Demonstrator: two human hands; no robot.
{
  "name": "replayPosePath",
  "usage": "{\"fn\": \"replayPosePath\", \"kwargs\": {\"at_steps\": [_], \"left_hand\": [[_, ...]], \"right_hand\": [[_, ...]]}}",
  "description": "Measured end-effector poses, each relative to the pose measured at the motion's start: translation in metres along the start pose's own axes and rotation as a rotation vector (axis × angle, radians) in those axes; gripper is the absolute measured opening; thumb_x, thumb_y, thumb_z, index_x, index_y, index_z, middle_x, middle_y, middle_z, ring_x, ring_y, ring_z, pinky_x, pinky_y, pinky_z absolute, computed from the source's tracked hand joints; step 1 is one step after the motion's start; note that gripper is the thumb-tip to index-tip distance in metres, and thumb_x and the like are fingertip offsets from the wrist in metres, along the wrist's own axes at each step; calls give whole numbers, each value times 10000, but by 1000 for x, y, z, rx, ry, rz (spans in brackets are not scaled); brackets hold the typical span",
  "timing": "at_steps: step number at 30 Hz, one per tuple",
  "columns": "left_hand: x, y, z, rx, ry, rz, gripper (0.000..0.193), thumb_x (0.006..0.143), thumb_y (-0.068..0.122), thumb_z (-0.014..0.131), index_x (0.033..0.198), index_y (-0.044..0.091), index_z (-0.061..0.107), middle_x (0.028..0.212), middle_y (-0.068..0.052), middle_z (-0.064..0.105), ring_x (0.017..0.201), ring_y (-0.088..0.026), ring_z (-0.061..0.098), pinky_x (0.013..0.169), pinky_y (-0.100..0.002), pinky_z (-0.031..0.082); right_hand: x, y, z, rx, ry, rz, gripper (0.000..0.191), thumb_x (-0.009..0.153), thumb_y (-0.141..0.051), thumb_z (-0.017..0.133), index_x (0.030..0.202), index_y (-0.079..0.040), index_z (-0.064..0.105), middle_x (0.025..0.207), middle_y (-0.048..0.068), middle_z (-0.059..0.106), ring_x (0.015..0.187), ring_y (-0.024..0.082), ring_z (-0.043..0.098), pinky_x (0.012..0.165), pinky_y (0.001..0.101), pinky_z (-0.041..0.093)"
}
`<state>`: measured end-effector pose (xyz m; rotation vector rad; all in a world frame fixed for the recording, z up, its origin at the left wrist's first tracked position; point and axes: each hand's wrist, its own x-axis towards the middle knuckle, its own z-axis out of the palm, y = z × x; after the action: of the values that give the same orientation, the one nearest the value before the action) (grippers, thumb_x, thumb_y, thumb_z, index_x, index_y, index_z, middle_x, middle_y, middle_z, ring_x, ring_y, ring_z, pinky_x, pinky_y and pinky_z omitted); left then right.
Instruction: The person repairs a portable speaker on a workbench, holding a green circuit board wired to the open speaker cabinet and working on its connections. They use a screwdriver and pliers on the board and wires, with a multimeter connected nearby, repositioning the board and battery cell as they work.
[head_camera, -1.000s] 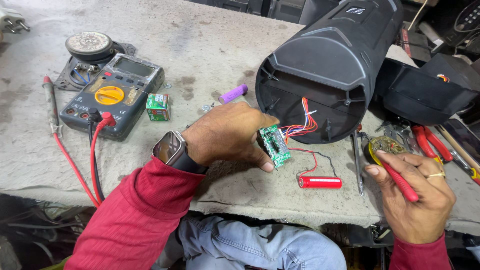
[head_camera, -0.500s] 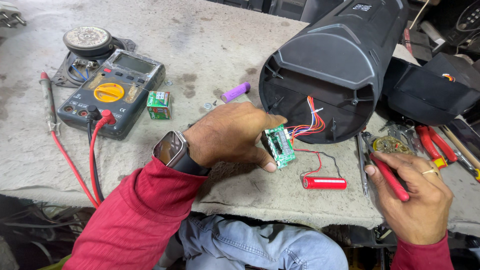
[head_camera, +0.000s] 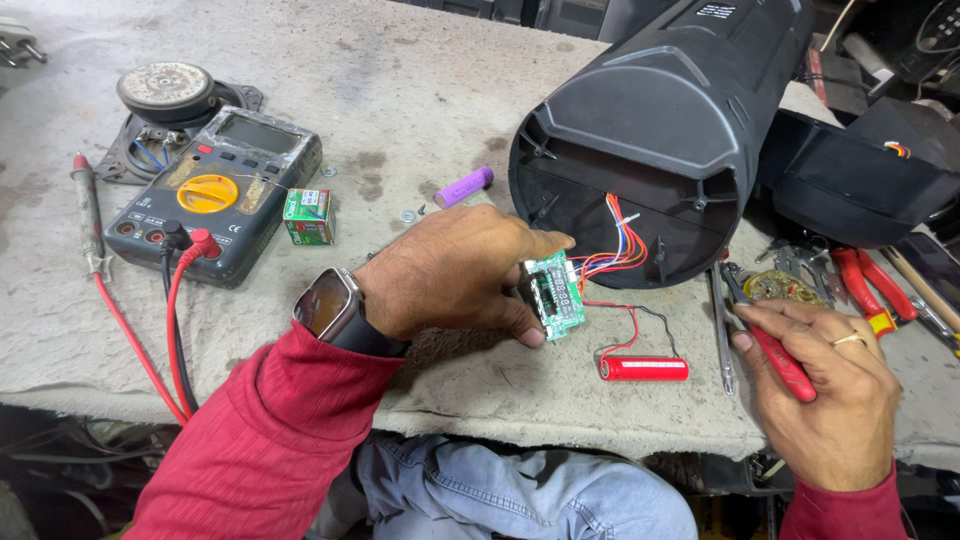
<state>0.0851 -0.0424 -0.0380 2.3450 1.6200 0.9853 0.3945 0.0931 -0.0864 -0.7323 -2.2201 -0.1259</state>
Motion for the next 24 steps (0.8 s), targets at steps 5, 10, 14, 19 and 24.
{"fn": "replayPosePath", "kwargs": {"at_steps": [5,10,14,19,24], "left_hand": [[1,1,-1,-15,-67,-67,615,619,303,918,1163,128,692,953,-92,778,951,-300,737,781,-421,538],[2,0,-1,32,-84,-75,550,640,338,919,1091,121,693,879,-95,763,890,-315,731,743,-437,527],[0,-2,1,57,-76,-93,563,644,385,917,1083,122,681,864,-105,744,867,-328,715,711,-449,520],[-2,-6,3,40,-65,-98,780,582,476,916,1206,82,663,957,-106,748,900,-313,704,738,-429,541],[-3,-5,5,117,5,-60,1022,572,634,892,1304,-29,630,970,-159,733,957,-353,680,786,-439,544]], "right_hand": [[1,-2,-2,-8,-4,14,306,874,-112,815,1173,-74,763,1158,102,737,1135,274,672,1009,382,518],[1,-2,-2,-11,-4,6,300,883,-109,808,1177,-75,763,1170,103,736,1130,276,672,1024,386,515],[0,2,-1,-14,-7,-13,280,880,-90,803,1156,-77,758,1152,97,733,1121,267,669,1047,383,513],[0,6,1,-13,-3,-32,325,867,-72,801,1189,-103,762,1164,80,729,1149,260,656,1056,375,503],[0,9,1,-16,-15,-38,333,856,-59,796,1182,-113,767,1162,71,726,1157,252,643,1079,377,494]]}}
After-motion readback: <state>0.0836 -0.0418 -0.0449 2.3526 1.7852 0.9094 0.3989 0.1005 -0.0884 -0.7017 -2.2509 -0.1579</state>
